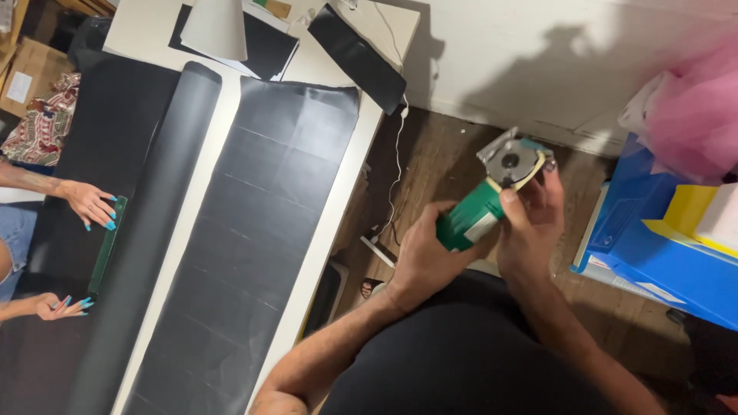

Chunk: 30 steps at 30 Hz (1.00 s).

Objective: Cutting large sheets of black leather using an electric rotary cutter on a workshop table

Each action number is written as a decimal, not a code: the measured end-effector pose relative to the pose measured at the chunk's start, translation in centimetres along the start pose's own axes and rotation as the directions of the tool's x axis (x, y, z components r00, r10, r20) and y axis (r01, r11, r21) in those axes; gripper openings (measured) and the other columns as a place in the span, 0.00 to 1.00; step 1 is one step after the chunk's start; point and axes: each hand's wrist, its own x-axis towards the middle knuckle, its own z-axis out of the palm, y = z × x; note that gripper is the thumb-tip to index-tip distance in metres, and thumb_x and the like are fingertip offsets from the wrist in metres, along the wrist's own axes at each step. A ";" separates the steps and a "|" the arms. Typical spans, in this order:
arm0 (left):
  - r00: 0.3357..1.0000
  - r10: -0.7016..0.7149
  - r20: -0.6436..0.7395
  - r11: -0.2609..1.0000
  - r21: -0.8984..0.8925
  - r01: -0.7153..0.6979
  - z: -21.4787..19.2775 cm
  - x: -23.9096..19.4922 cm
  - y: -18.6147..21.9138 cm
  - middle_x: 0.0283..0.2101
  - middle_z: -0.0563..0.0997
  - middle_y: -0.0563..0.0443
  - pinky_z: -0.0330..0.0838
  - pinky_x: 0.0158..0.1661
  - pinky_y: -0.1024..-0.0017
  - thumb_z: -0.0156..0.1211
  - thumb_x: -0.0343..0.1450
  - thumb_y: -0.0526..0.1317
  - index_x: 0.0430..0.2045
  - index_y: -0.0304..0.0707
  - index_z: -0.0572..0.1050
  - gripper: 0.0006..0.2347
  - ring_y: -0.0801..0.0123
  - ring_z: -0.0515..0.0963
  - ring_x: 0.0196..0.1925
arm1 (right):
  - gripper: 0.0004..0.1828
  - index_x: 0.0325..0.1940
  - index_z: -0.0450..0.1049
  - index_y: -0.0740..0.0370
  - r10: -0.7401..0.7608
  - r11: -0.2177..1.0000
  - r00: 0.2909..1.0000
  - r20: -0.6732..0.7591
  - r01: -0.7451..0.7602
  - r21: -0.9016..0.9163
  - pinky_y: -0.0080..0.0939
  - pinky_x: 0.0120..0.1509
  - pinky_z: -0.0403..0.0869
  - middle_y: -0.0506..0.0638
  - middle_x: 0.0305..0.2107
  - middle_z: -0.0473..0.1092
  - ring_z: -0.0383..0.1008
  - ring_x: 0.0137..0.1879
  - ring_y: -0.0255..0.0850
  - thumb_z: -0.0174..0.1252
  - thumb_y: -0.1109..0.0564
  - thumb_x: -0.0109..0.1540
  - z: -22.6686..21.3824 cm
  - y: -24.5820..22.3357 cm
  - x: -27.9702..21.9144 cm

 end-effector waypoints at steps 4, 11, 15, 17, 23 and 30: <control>0.706 0.557 -0.438 0.827 0.372 -0.422 2.8 3.3 -3.0 0.37 0.81 0.45 0.80 0.37 0.57 0.74 0.61 0.46 0.52 0.42 0.72 0.26 0.50 0.86 0.39 | 0.38 0.80 0.49 0.55 -0.001 0.987 1.000 0.025 -0.003 0.161 0.57 0.72 0.77 0.62 0.64 0.64 0.72 0.68 0.55 0.59 0.58 0.70 -1.0 2.9 1.7; 0.533 0.720 -0.444 0.684 0.586 -0.435 2.5 4.9 -3.0 0.36 0.78 0.50 0.80 0.39 0.65 0.70 0.60 0.49 0.49 0.40 0.75 0.25 0.59 0.83 0.37 | 0.38 0.81 0.46 0.52 -0.254 0.951 0.959 0.125 0.224 0.213 0.69 0.77 0.71 0.66 0.67 0.61 0.67 0.70 0.68 0.54 0.65 0.70 0.0 2.9 2.2; 0.346 0.772 -0.533 0.635 0.672 -0.381 1.2 3.4 1.0 0.44 0.78 0.47 0.80 0.45 0.72 0.61 0.66 0.54 0.53 0.32 0.73 0.27 0.62 0.84 0.39 | 0.36 0.81 0.44 0.52 -0.376 0.915 0.913 0.160 0.338 0.219 0.75 0.74 0.71 0.67 0.71 0.56 0.63 0.70 0.79 0.49 0.63 0.71 -1.1 3.0 2.4; 0.340 0.776 -0.532 0.631 0.661 -0.405 1.7 4.0 0.0 0.39 0.76 0.49 0.79 0.43 0.72 0.62 0.64 0.49 0.47 0.34 0.74 0.22 0.61 0.82 0.35 | 0.37 0.80 0.46 0.52 -0.390 0.913 0.910 0.143 0.361 0.190 0.71 0.75 0.71 0.66 0.69 0.58 0.65 0.70 0.73 0.52 0.62 0.70 -1.0 2.1 1.9; 0.475 0.708 -0.523 0.702 0.451 -0.551 2.6 6.0 -2.7 0.36 0.74 0.55 0.78 0.41 0.66 0.74 0.58 0.48 0.40 0.42 0.78 0.20 0.58 0.81 0.37 | 0.45 0.78 0.46 0.55 -0.541 0.840 0.837 0.089 0.532 0.106 0.71 0.78 0.67 0.68 0.69 0.58 0.62 0.73 0.65 0.62 0.67 0.63 -2.7 3.5 2.9; 0.566 0.644 -0.514 0.735 0.213 -0.644 3.4 6.0 -1.6 0.35 0.74 0.52 0.76 0.39 0.70 0.79 0.58 0.46 0.35 0.40 0.76 0.20 0.56 0.81 0.37 | 0.52 0.80 0.47 0.48 -0.473 0.881 0.881 0.022 0.473 0.009 0.64 0.78 0.69 0.59 0.71 0.60 0.65 0.74 0.54 0.70 0.69 0.61 1.0 -1.7 1.6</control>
